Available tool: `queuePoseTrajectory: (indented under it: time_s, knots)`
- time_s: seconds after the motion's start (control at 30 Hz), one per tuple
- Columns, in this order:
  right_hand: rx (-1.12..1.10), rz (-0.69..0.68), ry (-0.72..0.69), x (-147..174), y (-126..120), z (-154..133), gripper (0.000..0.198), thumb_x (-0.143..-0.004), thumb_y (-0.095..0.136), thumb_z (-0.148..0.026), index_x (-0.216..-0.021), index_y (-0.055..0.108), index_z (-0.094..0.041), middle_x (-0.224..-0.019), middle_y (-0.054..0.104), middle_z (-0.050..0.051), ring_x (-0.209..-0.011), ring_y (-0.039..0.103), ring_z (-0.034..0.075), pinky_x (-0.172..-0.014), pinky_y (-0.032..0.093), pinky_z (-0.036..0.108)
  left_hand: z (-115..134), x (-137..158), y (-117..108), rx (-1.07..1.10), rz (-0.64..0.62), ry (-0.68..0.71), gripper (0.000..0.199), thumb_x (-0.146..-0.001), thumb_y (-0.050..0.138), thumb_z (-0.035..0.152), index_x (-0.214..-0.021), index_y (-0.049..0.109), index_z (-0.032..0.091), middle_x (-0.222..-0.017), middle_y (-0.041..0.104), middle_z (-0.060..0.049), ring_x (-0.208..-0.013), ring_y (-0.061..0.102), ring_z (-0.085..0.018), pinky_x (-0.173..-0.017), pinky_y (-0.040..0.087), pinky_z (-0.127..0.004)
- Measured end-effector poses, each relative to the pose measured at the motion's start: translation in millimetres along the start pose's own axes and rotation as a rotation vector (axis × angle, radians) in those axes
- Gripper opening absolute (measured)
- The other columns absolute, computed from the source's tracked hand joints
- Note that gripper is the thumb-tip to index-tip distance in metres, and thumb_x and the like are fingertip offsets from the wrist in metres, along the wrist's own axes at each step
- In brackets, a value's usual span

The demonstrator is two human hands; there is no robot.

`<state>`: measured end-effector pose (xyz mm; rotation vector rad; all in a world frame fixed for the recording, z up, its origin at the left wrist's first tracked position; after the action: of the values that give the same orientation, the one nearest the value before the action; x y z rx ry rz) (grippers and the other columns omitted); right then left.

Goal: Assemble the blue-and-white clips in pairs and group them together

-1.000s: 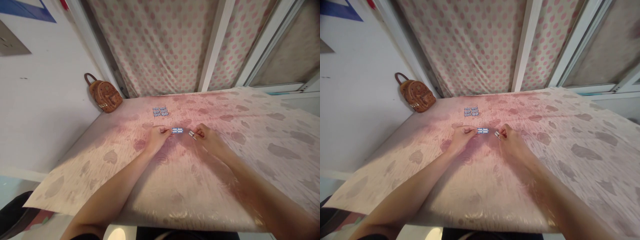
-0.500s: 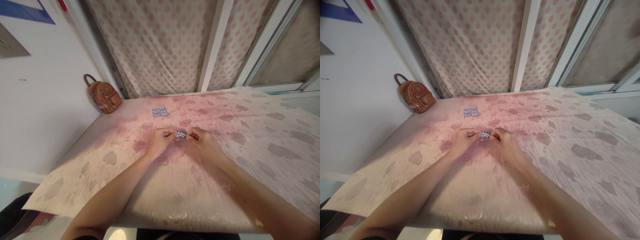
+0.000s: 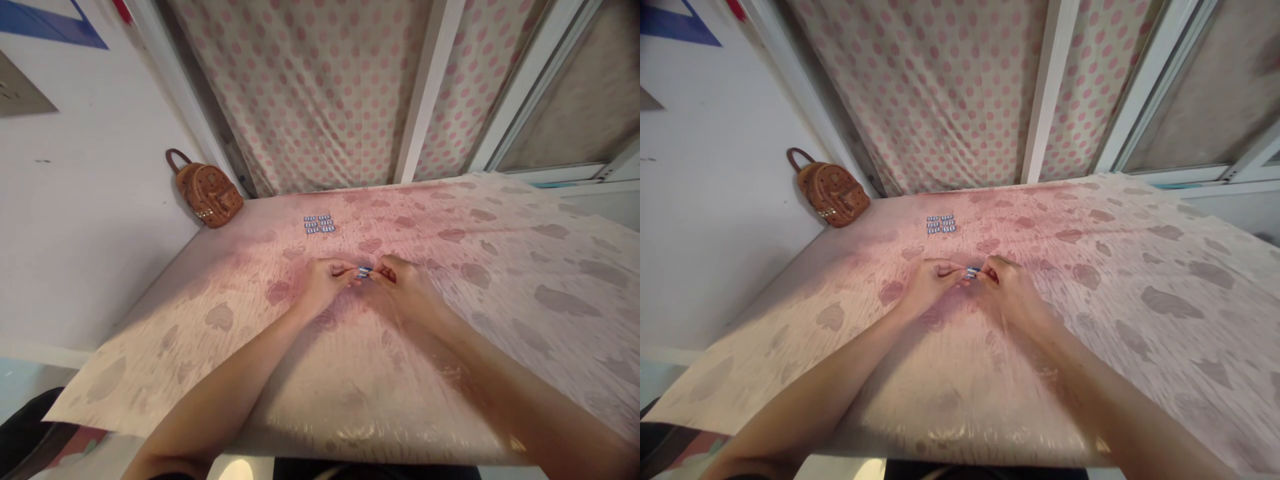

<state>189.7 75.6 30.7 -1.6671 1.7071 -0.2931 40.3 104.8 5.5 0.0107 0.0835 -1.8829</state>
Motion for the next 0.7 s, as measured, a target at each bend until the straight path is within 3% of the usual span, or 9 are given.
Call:
queuePoseTrajectory:
  time_s: [0.13,0.23,0.37,0.7]
  knots:
    - [-0.053,0.044,0.060,-1.7,-3.4,10.3,0.012,-0.084,0.061,-0.034,-0.086,0.056,-0.023,-0.069,0.058,0.000,-0.061,0.051,0.016,-0.058,0.036,0.030,1.2,-0.5,-4.2,0.040,0.021,-0.022,0.014,-0.083,0.073,0.026,-0.087,0.077,0.013,-0.085,0.078,-0.009,-0.074,0.073,-0.015,-0.070,0.055,-0.024]
    - [-0.141,0.032,0.112,-4.3,-4.5,17.8,0.022,-0.080,0.066,-0.036,-0.095,0.059,-0.023,-0.077,0.062,0.001,-0.067,0.055,0.017,-0.062,0.041,0.031,-0.6,-2.6,-10.8,0.091,0.059,-0.058,0.016,-0.082,0.075,0.028,-0.088,0.076,0.012,-0.086,0.078,-0.009,-0.074,0.073,-0.015,-0.070,0.055,-0.024]
    - [-0.248,-0.035,0.102,-6.6,-3.8,15.1,0.016,-0.083,0.060,-0.038,-0.085,0.061,-0.022,-0.077,0.064,0.002,-0.072,0.058,0.018,-0.067,0.041,0.032,-3.6,-3.9,-14.9,0.131,0.083,-0.096,0.017,-0.082,0.076,0.027,-0.089,0.076,0.012,-0.086,0.078,-0.010,-0.075,0.074,-0.016,-0.073,0.057,-0.026]
    - [-0.228,-0.012,0.082,-5.8,-9.2,5.0,0.025,-0.086,0.056,-0.039,-0.069,0.057,-0.021,-0.064,0.056,-0.001,-0.063,0.050,0.015,-0.062,0.035,0.031,-11.3,-4.8,-12.4,0.139,0.050,-0.128,0.019,-0.082,0.076,0.029,-0.089,0.076,0.012,-0.086,0.078,-0.010,-0.077,0.075,-0.017,-0.072,0.057,-0.026]
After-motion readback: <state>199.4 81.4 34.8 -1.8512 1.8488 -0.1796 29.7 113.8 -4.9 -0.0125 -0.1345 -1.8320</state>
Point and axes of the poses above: each hand's wrist, its own x-axis away from the middle knuckle, its own y-axis out of the palm, z = x × y, the point moved 9 cm from there along -x, towards the middle knuckle
